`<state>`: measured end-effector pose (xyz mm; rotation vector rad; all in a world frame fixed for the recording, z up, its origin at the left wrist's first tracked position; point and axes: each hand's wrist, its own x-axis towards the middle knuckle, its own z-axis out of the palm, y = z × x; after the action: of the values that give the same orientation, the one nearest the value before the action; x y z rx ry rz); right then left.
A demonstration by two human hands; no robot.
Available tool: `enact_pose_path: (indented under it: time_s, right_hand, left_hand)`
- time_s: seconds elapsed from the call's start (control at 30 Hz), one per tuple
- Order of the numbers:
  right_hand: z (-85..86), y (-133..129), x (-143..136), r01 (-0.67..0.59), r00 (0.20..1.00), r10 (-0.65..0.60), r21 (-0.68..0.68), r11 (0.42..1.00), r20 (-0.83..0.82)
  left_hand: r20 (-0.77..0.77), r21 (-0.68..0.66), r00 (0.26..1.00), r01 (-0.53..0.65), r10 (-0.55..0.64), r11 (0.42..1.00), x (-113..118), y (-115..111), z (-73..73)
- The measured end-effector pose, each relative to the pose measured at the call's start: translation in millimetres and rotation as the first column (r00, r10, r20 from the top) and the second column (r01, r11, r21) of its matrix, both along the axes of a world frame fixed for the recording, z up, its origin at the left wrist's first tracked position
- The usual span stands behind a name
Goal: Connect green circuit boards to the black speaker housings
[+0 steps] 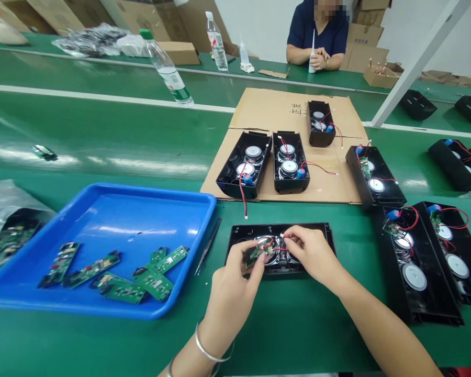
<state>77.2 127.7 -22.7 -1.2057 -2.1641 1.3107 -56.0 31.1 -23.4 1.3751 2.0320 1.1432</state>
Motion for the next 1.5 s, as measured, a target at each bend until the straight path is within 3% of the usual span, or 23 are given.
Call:
enact_pose_path:
  time_s: [0.1,0.23,0.5,0.73,0.9,1.03,1.17,1.3,1.5]
  right_hand:
    - [1.4,-2,-2,-0.132,0.967,0.077,0.216,0.967,0.245]
    - [6.0,-5,-4,-0.287,0.917,0.182,0.271,0.919,0.354]
    - [6.1,-7,-5,-0.289,0.918,0.191,0.255,0.923,0.347]
    - [8.4,-5,-6,-0.194,0.963,0.171,0.100,0.976,0.207]
    - [9.4,-5,-5,-0.183,0.972,0.169,0.079,0.980,0.162]
    - [8.7,-2,-2,-0.257,0.961,0.242,0.108,0.960,0.136]
    - [6.1,-1,-2,-0.368,0.913,0.290,0.277,0.888,0.285]
    - [4.4,-2,-4,-0.437,0.870,0.299,0.332,0.836,0.392]
    - [4.7,0,-4,-0.397,0.897,0.312,0.262,0.880,0.313]
  left_hand:
    - [0.032,0.024,0.998,-0.047,0.046,0.999,3,2,-2.7]
    - [-0.004,0.063,1.000,-0.018,0.018,0.998,4,2,-8.0]
    - [-0.119,0.162,0.993,0.028,-0.008,0.986,4,-4,-16.7]
    - [-0.266,0.205,0.963,0.100,-0.043,0.974,4,-3,-16.7]
    - [-0.215,0.166,0.976,0.080,-0.044,0.983,5,-4,-16.3]
    - [-0.157,0.153,0.986,0.073,-0.049,0.986,4,-4,-13.7]
    - [-0.105,0.152,0.994,0.053,-0.037,0.987,4,-3,-11.2]
    - [-0.094,0.113,0.994,0.063,-0.053,0.992,4,-2,-10.9]
    - [-0.071,0.111,0.992,0.115,-0.107,0.987,1,-3,-9.9]
